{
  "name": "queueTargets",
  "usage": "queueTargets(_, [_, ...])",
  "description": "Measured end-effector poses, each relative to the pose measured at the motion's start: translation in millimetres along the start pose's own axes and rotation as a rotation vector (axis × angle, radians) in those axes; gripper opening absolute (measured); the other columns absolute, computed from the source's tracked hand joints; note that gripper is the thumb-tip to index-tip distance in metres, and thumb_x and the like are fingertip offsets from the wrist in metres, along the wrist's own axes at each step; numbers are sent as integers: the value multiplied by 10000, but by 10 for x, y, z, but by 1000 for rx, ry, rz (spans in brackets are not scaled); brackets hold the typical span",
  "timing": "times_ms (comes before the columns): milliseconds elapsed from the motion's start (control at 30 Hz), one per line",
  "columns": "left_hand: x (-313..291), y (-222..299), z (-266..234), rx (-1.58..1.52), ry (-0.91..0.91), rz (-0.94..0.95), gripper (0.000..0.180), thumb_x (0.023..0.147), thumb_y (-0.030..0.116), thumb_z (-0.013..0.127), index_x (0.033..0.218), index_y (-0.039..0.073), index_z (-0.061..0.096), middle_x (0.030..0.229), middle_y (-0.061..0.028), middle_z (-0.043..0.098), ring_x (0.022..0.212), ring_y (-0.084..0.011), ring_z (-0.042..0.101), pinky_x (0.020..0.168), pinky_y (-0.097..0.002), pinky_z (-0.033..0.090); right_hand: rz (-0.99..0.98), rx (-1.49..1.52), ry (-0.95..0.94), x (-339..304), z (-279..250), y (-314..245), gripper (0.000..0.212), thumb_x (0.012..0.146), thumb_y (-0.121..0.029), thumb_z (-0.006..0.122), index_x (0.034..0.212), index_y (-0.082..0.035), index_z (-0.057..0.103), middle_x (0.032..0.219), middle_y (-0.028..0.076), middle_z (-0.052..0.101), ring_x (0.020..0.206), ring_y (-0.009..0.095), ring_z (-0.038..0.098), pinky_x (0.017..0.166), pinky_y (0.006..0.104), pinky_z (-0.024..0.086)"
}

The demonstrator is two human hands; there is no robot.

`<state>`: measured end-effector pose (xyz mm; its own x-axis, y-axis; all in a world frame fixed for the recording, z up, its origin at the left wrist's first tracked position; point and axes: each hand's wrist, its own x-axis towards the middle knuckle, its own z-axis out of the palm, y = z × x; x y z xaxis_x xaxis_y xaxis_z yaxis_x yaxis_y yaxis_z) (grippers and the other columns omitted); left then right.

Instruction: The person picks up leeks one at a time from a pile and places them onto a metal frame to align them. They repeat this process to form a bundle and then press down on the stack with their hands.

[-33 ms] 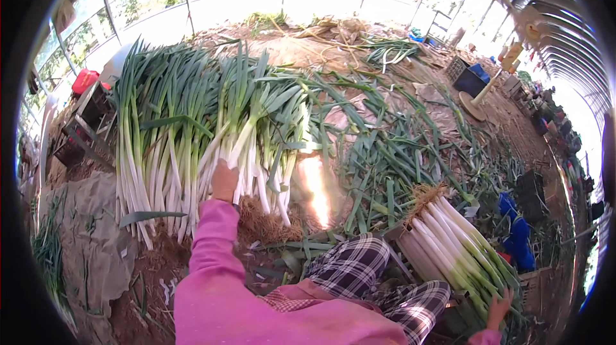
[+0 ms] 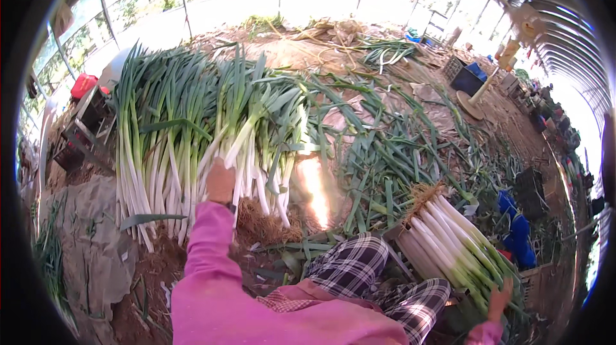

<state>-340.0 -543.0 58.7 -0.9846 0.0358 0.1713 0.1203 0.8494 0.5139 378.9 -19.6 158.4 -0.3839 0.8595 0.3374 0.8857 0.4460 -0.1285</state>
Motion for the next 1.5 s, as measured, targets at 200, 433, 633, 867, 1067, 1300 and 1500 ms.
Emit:
queueTargets(200, [-407,888,-1536,92,84,358,279,759,217,663,950,45,555,860,-186,637,849,-378,609,735,-452,458,-405,683,7,605,462,-2636,331,794,-133,635,1078,35,609,1034,144,645,963,237,602,876,340,455])
queueTargets(433, [-1212,1940,-2431,-102,-62,618,224,739,101,690,921,43,576,774,-124,611,695,-256,601,652,-343,461,-633,1204,-327,574,780,-4622,665,789,-342,722,1264,59,485,1174,227,580,1054,264,588,852,339,490])
queueTargets(633, [-1416,2380,-2121,-473,-379,742,229,763,16,679,962,22,565,779,-17,565,707,-80,502,626,-241,416,-453,2700,-527,841,-290,-3838,593,859,-440,602,1285,-52,462,1301,91,500,1176,244,495,1002,416,395])
queueTargets(867, [-1974,3988,-540,-734,-621,1353,262,814,78,636,1063,28,570,879,-89,602,784,-183,584,666,-310,453,-145,2707,64,840,-1318,-1000,783,782,-584,621,1323,-52,429,1317,147,496,1215,299,450,1042,467,324])
queueTargets(1067, [-2777,5152,762,-677,-466,1604,342,839,226,626,1140,79,555,967,-126,609,907,-324,588,787,-412,435,-38,2337,497,389,-1671,215,660,833,-430,640,1297,-8,433,1346,151,460,1261,313,400,1078,492,274])
queueTargets(1300, [-3275,5589,1939,-702,-529,1514,296,801,155,643,1077,106,547,953,-108,579,882,-331,582,741,-426,477,437,2077,927,252,-1404,1443,424,902,-282,578,1229,-24,502,1261,131,535,1211,287,464,1059,482,315])
queueTargets(1500, [-3292,5493,2839,-227,-621,1388,267,777,149,657,1025,139,560,968,-100,583,953,-333,581,748,-446,485,1037,1789,929,286,-369,2027,435,888,-306,585,1209,-19,525,1210,117,565,1182,276,488,1061,491,300])
